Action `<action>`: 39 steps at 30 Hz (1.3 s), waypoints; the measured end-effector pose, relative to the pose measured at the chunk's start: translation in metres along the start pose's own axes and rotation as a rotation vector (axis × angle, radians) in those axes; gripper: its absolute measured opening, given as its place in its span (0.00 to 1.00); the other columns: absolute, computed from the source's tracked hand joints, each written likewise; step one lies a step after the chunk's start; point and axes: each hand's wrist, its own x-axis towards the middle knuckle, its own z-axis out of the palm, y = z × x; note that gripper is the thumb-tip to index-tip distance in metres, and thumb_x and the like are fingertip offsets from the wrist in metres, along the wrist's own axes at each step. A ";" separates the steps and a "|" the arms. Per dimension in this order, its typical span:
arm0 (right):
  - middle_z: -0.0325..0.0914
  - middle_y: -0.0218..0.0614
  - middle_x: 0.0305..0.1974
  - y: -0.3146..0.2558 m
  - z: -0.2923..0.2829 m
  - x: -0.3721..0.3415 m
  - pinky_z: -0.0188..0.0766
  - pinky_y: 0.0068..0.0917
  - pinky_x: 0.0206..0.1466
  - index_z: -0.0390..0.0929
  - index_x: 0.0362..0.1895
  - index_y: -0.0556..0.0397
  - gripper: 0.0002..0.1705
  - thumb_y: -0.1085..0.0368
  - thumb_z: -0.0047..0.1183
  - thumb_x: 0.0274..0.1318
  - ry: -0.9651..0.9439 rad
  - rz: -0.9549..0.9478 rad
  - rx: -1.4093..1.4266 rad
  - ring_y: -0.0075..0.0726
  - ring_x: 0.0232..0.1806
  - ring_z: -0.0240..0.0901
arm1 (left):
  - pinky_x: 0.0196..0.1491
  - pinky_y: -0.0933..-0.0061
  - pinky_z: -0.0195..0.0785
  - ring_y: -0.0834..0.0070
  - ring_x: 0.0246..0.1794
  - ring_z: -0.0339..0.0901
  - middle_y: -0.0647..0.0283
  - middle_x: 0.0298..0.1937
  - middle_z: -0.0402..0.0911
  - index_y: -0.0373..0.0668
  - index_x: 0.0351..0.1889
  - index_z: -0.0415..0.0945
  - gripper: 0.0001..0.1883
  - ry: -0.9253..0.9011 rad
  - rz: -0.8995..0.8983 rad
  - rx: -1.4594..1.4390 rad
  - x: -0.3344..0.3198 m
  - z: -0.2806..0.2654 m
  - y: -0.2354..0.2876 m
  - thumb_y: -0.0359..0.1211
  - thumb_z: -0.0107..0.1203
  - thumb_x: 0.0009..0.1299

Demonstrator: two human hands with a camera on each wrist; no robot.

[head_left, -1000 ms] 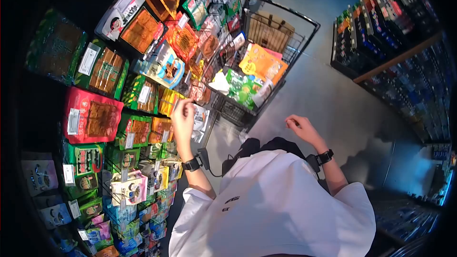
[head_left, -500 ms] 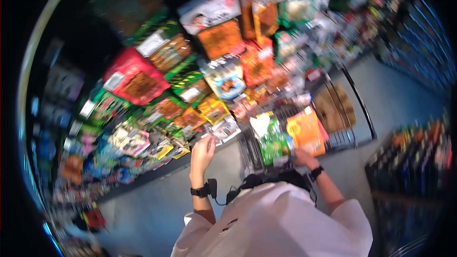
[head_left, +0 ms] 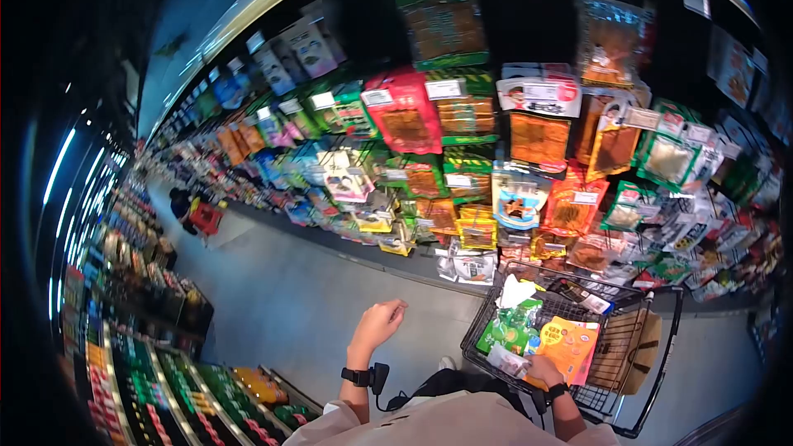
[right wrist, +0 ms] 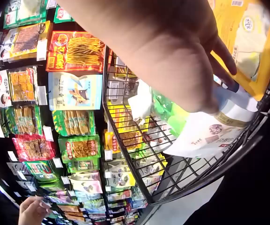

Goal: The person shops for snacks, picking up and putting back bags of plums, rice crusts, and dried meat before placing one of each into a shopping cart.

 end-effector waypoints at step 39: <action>0.85 0.28 0.41 -0.716 0.167 0.203 0.77 0.24 0.47 0.82 0.52 0.60 0.13 0.65 0.61 0.69 -0.482 -0.632 0.524 0.18 0.42 0.77 | 0.50 0.73 0.75 0.80 0.49 0.79 0.66 0.52 0.85 0.37 0.60 0.79 0.21 0.179 -0.402 -0.908 -0.120 -0.224 -0.457 0.43 0.60 0.78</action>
